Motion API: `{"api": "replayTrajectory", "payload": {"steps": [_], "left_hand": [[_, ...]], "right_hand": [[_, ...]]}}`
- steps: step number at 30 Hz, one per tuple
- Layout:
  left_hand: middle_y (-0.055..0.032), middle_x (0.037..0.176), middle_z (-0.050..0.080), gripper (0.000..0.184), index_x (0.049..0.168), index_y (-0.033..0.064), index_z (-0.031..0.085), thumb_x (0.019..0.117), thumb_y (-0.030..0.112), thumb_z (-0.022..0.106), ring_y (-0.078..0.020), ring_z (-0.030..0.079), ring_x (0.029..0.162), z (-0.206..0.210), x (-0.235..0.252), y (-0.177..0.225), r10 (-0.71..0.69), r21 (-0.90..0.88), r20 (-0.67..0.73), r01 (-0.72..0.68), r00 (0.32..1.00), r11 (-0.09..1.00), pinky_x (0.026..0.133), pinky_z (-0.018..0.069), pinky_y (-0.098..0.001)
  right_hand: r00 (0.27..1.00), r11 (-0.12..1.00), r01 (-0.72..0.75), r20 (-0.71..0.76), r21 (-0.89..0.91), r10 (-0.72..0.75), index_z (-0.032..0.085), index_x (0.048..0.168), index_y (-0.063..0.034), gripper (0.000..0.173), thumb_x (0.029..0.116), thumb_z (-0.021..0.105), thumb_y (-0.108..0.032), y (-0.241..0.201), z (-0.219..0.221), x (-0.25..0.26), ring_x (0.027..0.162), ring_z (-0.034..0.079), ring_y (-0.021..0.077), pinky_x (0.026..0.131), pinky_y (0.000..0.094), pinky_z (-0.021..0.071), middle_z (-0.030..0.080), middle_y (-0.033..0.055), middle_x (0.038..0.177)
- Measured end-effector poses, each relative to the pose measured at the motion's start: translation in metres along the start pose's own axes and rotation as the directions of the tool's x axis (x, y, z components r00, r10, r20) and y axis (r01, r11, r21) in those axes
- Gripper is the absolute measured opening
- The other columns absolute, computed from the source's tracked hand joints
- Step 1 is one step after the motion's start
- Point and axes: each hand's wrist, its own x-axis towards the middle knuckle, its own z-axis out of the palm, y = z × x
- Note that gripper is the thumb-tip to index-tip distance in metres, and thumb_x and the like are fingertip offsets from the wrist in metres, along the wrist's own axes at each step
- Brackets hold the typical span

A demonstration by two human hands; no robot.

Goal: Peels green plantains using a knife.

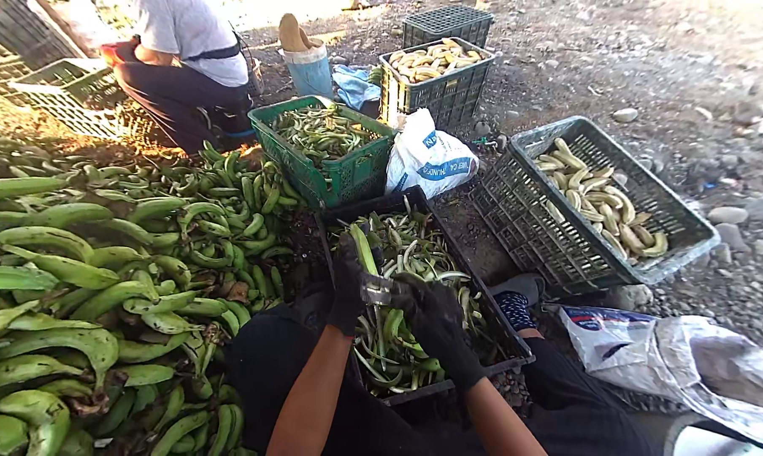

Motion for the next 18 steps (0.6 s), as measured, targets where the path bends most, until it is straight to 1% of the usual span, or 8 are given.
{"api": "replayTrajectory", "payload": {"steps": [3,6,8,12,14,15,16,18], "left_hand": [[-0.0058,0.088,0.067,0.052,0.144,0.0067,0.045,0.1097,0.035,0.020,-0.0117,0.065,0.068,0.005,-0.004,0.002,0.024,0.014,0.089,-0.026,0.996,1.000,0.062,0.0579,-0.0275],[-0.0154,0.114,0.062,0.046,0.138,-0.0081,0.048,0.1125,0.019,0.022,-0.0109,0.060,0.094,0.016,-0.016,0.006,-0.029,0.262,0.136,-0.008,0.990,0.965,0.087,0.0515,-0.0266],[-0.0143,0.104,0.065,0.045,0.132,-0.0074,0.054,0.1124,0.022,0.026,-0.0132,0.063,0.085,0.021,-0.022,0.004,-0.105,0.374,0.153,0.041,0.983,0.926,0.079,0.0559,-0.0311],[-0.0084,0.084,0.068,0.052,0.133,-0.0030,0.051,0.1128,0.029,0.016,-0.0148,0.065,0.064,0.026,-0.024,0.006,-0.172,0.086,0.105,0.164,0.979,0.983,0.059,0.0575,-0.0305],[-0.0108,0.100,0.069,0.052,0.133,-0.0025,0.051,0.1131,0.028,0.015,-0.0140,0.067,0.082,0.021,-0.010,0.006,-0.083,0.023,-0.055,0.084,0.995,0.996,0.073,0.0584,-0.0303],[-0.0163,0.121,0.064,0.052,0.142,-0.0039,0.047,0.1130,0.025,0.016,-0.0163,0.064,0.102,0.013,-0.006,0.002,-0.009,0.041,-0.085,0.013,0.996,0.999,0.091,0.0537,-0.0326],[-0.0204,0.131,0.059,0.051,0.146,-0.0047,0.042,0.1127,0.024,0.016,-0.0191,0.062,0.109,0.007,-0.001,-0.003,0.058,0.057,-0.105,-0.052,0.993,0.997,0.096,0.0519,-0.0352],[-0.0171,0.117,0.063,0.051,0.146,-0.0011,0.043,0.1113,0.028,0.018,-0.0180,0.066,0.092,0.001,0.008,-0.008,0.134,0.029,-0.173,-0.131,0.976,0.991,0.081,0.0576,-0.0357]], "right_hand": [[0.997,1.000,0.003,-0.071,0.015,-0.002,0.068,0.135,-0.0314,0.076,0.0899,0.032,-0.082,0.004,0.005,0.000,0.114,0.060,0.0460,0.085,0.0654,0.0463,0.068,0.0217,0.120],[0.989,0.994,-0.111,-0.097,0.011,0.111,0.064,0.140,-0.0287,0.068,0.0944,0.038,-0.072,0.003,0.001,0.027,0.123,0.055,0.0485,0.090,0.0685,0.0441,0.065,0.0232,0.128],[0.978,0.985,-0.171,-0.117,0.035,0.174,0.064,0.140,-0.0235,0.065,0.0989,0.038,-0.067,0.004,-0.004,0.046,0.124,0.057,0.0449,0.095,0.0685,0.0432,0.065,0.0216,0.129],[0.981,0.993,-0.061,-0.177,0.102,0.079,0.070,0.127,-0.0151,0.073,0.0983,0.031,-0.070,0.010,-0.015,0.065,0.111,0.065,0.0324,0.096,0.0605,0.0461,0.072,0.0140,0.112],[0.996,0.997,-0.042,-0.076,0.072,0.047,0.067,0.133,-0.0193,0.074,0.0972,0.031,-0.072,0.002,-0.017,0.054,0.116,0.063,0.0346,0.097,0.0635,0.0452,0.070,0.0148,0.119],[0.999,0.999,-0.044,-0.023,0.031,0.044,0.067,0.135,-0.0230,0.073,0.0963,0.032,-0.073,-0.002,-0.015,0.044,0.118,0.062,0.0375,0.095,0.0654,0.0453,0.070,0.0161,0.121],[0.999,0.999,-0.039,0.020,-0.008,0.039,0.065,0.138,-0.0269,0.074,0.0944,0.031,-0.077,-0.004,-0.012,0.033,0.121,0.059,0.0418,0.094,0.0680,0.0446,0.067,0.0182,0.125],[1.000,0.998,0.018,-0.001,-0.058,-0.018,0.066,0.138,-0.0309,0.081,0.0889,0.029,-0.084,-0.004,-0.001,0.013,0.117,0.059,0.0475,0.087,0.0681,0.0459,0.067,0.0220,0.123]]}}
